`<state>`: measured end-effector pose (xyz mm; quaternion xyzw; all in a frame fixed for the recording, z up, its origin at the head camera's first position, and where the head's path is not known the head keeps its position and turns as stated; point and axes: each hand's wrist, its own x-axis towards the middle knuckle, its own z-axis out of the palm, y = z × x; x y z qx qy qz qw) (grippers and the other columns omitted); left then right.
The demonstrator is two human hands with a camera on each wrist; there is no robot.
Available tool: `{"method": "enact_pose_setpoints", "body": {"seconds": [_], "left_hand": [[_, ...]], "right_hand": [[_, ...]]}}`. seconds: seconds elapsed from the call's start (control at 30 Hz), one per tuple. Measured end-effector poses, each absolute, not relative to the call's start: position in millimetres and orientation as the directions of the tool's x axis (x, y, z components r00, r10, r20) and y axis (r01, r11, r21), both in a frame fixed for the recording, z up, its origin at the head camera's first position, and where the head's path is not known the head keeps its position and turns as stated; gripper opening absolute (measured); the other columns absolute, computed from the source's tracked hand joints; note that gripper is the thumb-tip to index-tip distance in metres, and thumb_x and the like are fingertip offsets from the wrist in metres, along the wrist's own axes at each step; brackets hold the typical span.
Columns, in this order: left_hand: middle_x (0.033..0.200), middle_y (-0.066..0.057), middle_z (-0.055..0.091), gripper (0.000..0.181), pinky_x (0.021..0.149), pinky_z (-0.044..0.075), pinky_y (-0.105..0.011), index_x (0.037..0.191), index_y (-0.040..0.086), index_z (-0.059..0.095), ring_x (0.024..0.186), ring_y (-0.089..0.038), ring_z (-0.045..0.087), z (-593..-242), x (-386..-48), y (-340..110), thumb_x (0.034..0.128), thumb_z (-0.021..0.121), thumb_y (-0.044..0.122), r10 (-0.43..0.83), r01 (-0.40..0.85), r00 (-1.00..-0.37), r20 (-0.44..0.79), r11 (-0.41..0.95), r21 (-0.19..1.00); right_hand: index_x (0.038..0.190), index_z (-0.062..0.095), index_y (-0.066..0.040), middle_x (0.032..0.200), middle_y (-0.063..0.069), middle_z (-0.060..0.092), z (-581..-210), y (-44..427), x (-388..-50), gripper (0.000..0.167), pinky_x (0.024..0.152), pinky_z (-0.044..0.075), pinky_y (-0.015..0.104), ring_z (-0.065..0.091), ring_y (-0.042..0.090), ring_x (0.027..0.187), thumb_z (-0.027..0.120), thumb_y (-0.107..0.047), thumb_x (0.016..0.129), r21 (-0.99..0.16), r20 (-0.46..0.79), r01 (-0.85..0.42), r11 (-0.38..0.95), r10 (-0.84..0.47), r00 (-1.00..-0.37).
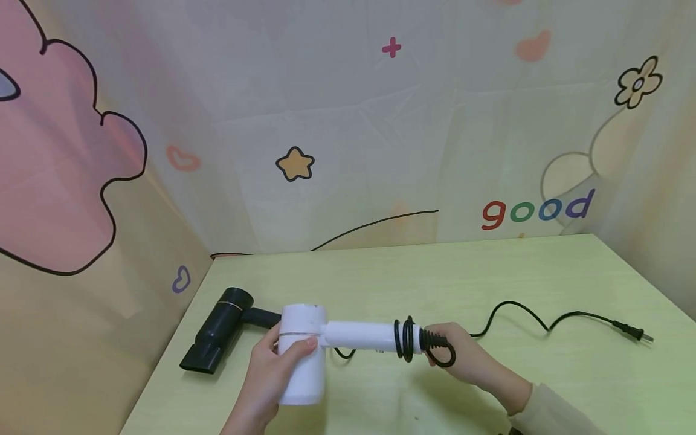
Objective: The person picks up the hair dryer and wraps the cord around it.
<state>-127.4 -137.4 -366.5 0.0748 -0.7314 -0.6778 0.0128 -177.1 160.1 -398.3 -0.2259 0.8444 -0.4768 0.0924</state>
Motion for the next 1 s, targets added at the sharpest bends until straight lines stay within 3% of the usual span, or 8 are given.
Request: {"method": "enact_pose_setpoints", "body": {"seconds": [0.1,0.2,0.33,0.47,0.83,1.0], "left_hand": [[0.105,-0.019,0.06,0.061,0.067,0.053,-0.037,0.135,0.007,0.047,0.082,-0.022,0.062,-367,-127,-138,0.0813,0.072,0.021,-0.102,-0.081,-0.992,-0.074,0.069,0.994],[0.104,-0.019,0.061,0.057,0.066,0.053,-0.037,0.132,0.006,0.05,0.08,-0.022,0.062,-367,-126,-139,0.081,0.072,0.02,-0.073,-0.07,-0.995,-0.066,0.066,0.995],[0.105,-0.018,0.061,0.056,0.065,0.053,-0.038,0.13,0.008,0.051,0.08,-0.023,0.062,-368,-126,-139,0.0804,0.073,0.02,-0.051,-0.077,-0.996,-0.073,0.077,0.994],[0.106,-0.018,0.061,0.056,0.065,0.053,-0.038,0.13,0.009,0.051,0.08,-0.023,0.061,-369,-126,-140,0.0799,0.073,0.021,-0.045,-0.083,-0.996,-0.08,0.09,0.992],[0.104,-0.018,0.061,0.058,0.063,0.053,-0.038,0.131,0.01,0.052,0.077,-0.023,0.062,-370,-126,-141,0.0783,0.075,0.019,-0.032,-0.057,-0.998,-0.053,0.122,0.991],[0.102,-0.017,0.063,0.058,0.061,0.053,-0.038,0.13,0.011,0.052,0.075,-0.023,0.062,-371,-126,-141,0.0777,0.075,0.019,-0.023,-0.051,-0.999,-0.048,0.155,0.987]], "right_hand": [[0.08,0.064,0.0,0.064,-0.003,0.052,-397,162,-178,0.01,0.052,0.035,0.02,0.04,0.003,0.056,0.056,-0.004,0.086,-0.856,0.071,-0.287,0.43,-0.453,-0.889],[0.081,0.066,-0.002,0.068,-0.002,0.058,-396,163,-179,0.018,0.055,0.038,0.021,0.046,0.005,0.061,0.058,-0.015,0.092,-0.858,0.052,-0.251,0.449,-0.409,-0.911],[0.08,0.066,-0.005,0.064,-0.003,0.053,-393,164,-179,0.029,0.052,0.037,0.021,0.042,0.005,0.059,0.058,-0.029,0.093,-0.86,0.035,-0.208,0.467,-0.352,-0.935],[0.08,0.067,-0.007,0.061,-0.004,0.046,-390,165,-179,0.03,0.049,0.036,0.022,0.038,0.005,0.055,0.059,-0.034,0.093,-0.857,0.052,-0.206,0.472,-0.318,-0.947],[0.089,0.069,-0.005,0.061,-0.004,0.043,-378,169,-177,0.023,0.051,0.037,0.024,0.037,0.005,0.055,0.058,-0.025,0.094,-0.857,0.139,-0.273,0.437,-0.313,-0.939],[0.091,0.069,-0.006,0.062,-0.004,0.041,-370,171,-176,0.023,0.051,0.036,0.024,0.037,0.006,0.056,0.06,-0.026,0.092,-0.859,0.117,-0.237,0.453,-0.277,-0.954]]}}
